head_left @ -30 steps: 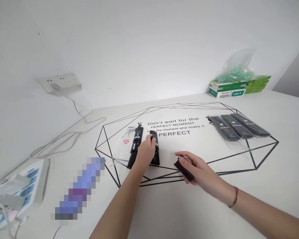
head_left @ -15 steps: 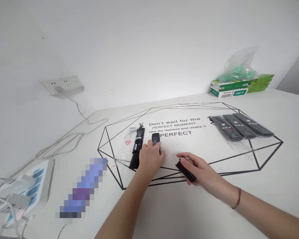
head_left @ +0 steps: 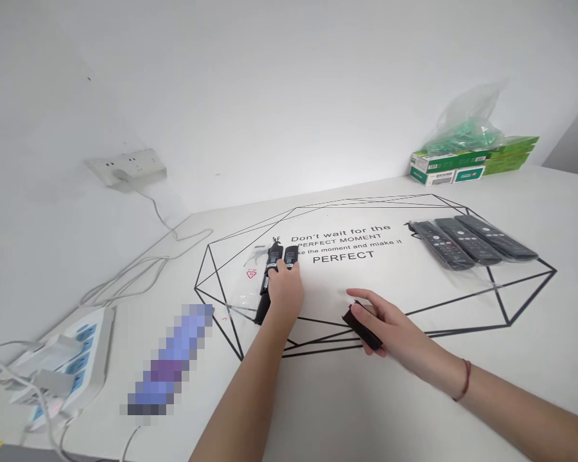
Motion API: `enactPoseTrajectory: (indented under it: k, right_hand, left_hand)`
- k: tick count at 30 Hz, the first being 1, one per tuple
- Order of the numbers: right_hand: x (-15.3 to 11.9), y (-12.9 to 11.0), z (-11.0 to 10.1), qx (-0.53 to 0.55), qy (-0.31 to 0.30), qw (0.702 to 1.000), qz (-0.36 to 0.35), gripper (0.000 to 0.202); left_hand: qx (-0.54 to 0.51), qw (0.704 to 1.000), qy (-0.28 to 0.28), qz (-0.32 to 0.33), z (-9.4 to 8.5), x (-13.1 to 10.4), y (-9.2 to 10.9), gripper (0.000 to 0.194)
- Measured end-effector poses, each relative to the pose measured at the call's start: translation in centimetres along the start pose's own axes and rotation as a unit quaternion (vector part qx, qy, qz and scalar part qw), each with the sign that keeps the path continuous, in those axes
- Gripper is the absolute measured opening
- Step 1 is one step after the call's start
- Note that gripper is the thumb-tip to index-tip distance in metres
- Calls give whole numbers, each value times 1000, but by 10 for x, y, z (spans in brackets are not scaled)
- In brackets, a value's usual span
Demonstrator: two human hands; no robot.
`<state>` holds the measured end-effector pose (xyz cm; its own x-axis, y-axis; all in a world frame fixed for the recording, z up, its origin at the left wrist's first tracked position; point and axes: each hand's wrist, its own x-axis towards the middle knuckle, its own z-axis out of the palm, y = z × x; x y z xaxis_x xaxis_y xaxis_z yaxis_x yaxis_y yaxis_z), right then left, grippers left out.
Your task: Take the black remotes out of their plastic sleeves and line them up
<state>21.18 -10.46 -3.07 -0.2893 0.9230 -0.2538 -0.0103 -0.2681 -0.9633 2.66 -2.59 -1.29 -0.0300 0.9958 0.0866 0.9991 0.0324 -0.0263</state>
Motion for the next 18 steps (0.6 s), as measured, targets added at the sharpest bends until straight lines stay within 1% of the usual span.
enactPoseTrajectory:
  k: [5, 8, 10, 12, 13, 14, 15, 18]
  right_hand:
    - [-1, 0, 0, -7, -12, 1000, -11, 56]
    - [-4, -4, 0, -10, -21, 1000, -17, 43]
    - [-5, -4, -1, -22, -25, 999, -22, 37]
    - [-6, -2, -1, -55, -31, 997, -34, 41]
    - [-5, 0, 0, -79, -32, 996, -41, 45]
    - [-4, 2, 2, -105, -30, 993, -49, 48]
    - [-2, 4, 5, -130, -24, 990, -57, 51]
    - [7, 6, 22, -198, 3, 976, -90, 56]
  left_hand:
    - [-6, 1000, 10, -14, 2, 3, -3, 39]
    - [-12, 1000, 21, -15, 0, 3, -1, 38]
    - [-29, 998, 50, -19, -8, 4, -2, 40]
    - [-64, 993, 93, -29, -21, 3, -10, 41]
    - [-86, 990, 106, -38, -28, 2, -16, 41]
    - [-107, 988, 104, -43, -34, 0, -24, 39]
    - [-126, 988, 78, -46, -40, -3, -33, 38]
    - [-144, 986, -70, -50, -48, -17, -58, 33]
